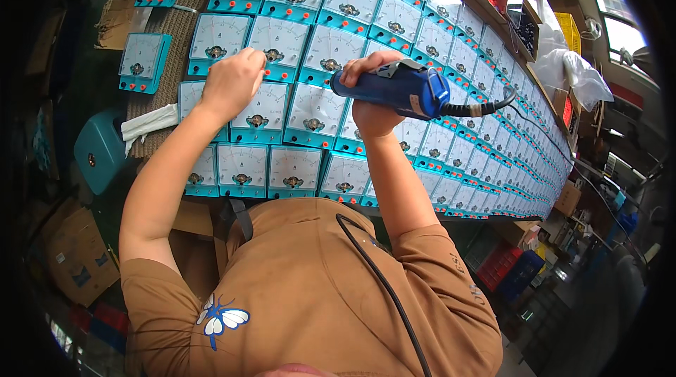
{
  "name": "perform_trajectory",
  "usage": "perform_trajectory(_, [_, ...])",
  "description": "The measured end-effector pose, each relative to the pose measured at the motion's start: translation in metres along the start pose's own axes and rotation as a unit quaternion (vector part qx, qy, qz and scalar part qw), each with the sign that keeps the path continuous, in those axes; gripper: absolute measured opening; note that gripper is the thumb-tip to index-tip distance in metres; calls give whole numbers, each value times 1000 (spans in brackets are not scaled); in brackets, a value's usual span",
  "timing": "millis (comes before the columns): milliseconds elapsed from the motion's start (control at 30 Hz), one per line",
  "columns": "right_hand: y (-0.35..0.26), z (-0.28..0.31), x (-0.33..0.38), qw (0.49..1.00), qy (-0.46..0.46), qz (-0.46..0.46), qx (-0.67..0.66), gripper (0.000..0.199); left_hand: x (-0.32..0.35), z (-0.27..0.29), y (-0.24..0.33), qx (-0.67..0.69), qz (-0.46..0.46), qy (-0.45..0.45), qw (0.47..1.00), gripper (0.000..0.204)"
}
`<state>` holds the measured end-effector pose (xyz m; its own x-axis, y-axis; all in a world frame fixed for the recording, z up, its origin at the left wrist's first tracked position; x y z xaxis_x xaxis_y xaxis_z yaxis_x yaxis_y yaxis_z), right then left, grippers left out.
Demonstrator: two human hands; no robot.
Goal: Assembling small electronic meters using an electric screwdriver at a workbench.
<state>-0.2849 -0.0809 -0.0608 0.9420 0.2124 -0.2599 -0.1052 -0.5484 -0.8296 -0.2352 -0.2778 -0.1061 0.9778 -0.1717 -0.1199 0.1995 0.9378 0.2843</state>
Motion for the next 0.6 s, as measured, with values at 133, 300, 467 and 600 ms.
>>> perform_trajectory(133, [6,-19,4,998,-64,-13,-14,40,11,-14,-9,524,214,2,825,5])
perform_trajectory(300, [15,-23,14,997,-44,-47,32,23,36,-22,41,776,309,-72,545,10])
perform_trajectory(467, [-14,19,-9,995,50,-13,-83,41,54,-44,63,843,332,-62,419,14])
perform_trajectory(600, [-46,2,-6,966,3,-87,-242,25,50,-51,84,856,354,-63,371,15])
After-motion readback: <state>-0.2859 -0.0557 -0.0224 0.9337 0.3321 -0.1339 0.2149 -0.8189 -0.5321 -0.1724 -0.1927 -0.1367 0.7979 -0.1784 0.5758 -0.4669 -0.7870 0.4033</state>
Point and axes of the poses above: each hand's wrist, its own x-axis away from the middle knuckle, its own z-axis out of the back of the hand, y = z × x, the point moved 7 cm from there along -x, towards the middle knuckle, and after that the axes turned 3 degrees about -x, right-handed, at the moved point
